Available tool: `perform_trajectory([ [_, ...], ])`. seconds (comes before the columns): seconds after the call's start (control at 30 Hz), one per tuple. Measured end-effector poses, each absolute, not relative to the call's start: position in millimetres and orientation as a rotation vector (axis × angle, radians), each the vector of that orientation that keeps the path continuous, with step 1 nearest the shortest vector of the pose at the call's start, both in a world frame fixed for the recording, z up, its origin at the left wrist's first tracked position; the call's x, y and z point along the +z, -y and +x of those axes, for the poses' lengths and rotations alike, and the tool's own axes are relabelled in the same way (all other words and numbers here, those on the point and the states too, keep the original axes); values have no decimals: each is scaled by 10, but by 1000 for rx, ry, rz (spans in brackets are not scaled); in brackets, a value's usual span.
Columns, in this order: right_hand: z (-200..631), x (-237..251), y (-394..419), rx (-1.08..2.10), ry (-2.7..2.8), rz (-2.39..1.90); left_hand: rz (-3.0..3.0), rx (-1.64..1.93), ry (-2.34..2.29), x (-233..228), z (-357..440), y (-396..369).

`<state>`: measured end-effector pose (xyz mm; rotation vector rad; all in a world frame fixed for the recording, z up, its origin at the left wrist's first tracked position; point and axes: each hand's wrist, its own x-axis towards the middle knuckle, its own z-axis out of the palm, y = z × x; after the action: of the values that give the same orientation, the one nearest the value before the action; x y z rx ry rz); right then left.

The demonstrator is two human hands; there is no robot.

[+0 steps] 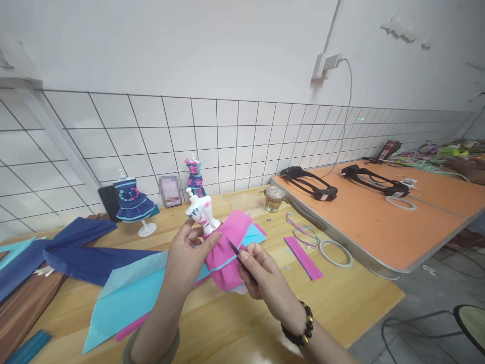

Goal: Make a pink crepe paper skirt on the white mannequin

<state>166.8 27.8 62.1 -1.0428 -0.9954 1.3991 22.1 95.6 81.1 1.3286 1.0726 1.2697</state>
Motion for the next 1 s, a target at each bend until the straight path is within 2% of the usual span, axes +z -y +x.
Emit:
perform_trajectory([
  [0.8,1918,614,-152,1460,1161,-1112,1260,1238,-1013,860,150,-988],
  [1.0,2193,687,-63,1124,1304,-1286,1348,1049,-990,849,80,-999],
])
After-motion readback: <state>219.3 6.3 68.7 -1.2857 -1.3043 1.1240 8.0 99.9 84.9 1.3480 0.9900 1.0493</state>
